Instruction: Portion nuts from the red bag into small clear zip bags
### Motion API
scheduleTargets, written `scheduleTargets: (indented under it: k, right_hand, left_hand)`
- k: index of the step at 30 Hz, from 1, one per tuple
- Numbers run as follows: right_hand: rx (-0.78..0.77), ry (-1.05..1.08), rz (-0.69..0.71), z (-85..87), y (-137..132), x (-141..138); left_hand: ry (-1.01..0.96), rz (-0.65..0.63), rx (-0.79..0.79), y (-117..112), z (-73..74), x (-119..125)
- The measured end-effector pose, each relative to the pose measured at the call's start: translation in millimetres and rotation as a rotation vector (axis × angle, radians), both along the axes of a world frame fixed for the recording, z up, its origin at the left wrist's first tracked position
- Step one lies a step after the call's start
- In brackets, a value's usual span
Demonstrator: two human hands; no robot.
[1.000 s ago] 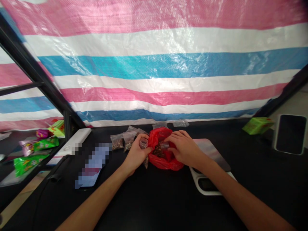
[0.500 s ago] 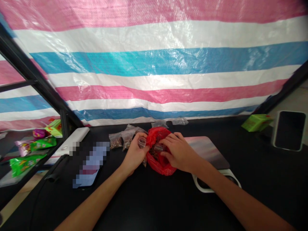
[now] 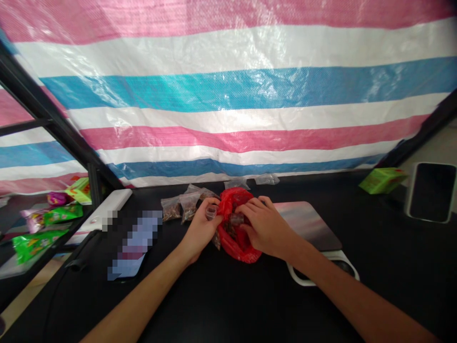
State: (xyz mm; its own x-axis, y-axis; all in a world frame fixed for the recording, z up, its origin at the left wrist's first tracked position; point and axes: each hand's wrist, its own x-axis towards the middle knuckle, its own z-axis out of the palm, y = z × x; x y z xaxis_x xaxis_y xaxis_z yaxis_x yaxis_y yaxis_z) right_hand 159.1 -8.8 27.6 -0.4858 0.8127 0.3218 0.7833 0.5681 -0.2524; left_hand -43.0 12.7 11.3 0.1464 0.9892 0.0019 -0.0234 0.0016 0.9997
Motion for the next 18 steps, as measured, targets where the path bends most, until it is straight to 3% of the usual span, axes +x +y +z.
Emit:
scheduleTargets:
  k: [5, 8, 11, 15, 18]
  right_hand:
    - [0.013, 0.007, 0.008, 0.0, 0, 1]
    - [-0.005, 0.026, 0.017, 1.3, 0, 2]
    - [-0.022, 0.073, -0.003, 1.7, 1, 3]
    - [-0.049, 0.149, -0.052, 0.5, 6, 5]
    - [-0.039, 0.211, -0.087, 1.9, 8, 6]
  left_hand:
    - [-0.232, -0.002, -0.196, 2, 3.1, 0]
    - [-0.25, -0.028, -0.215, 3, 1.9, 0]
    - [-0.101, 0.01, -0.035, 6, -1.9, 0]
    - [0.182, 0.177, 0.279, 10, -6.7, -5]
    - [0.314, 0.262, 0.404, 11, -10.7, -10]
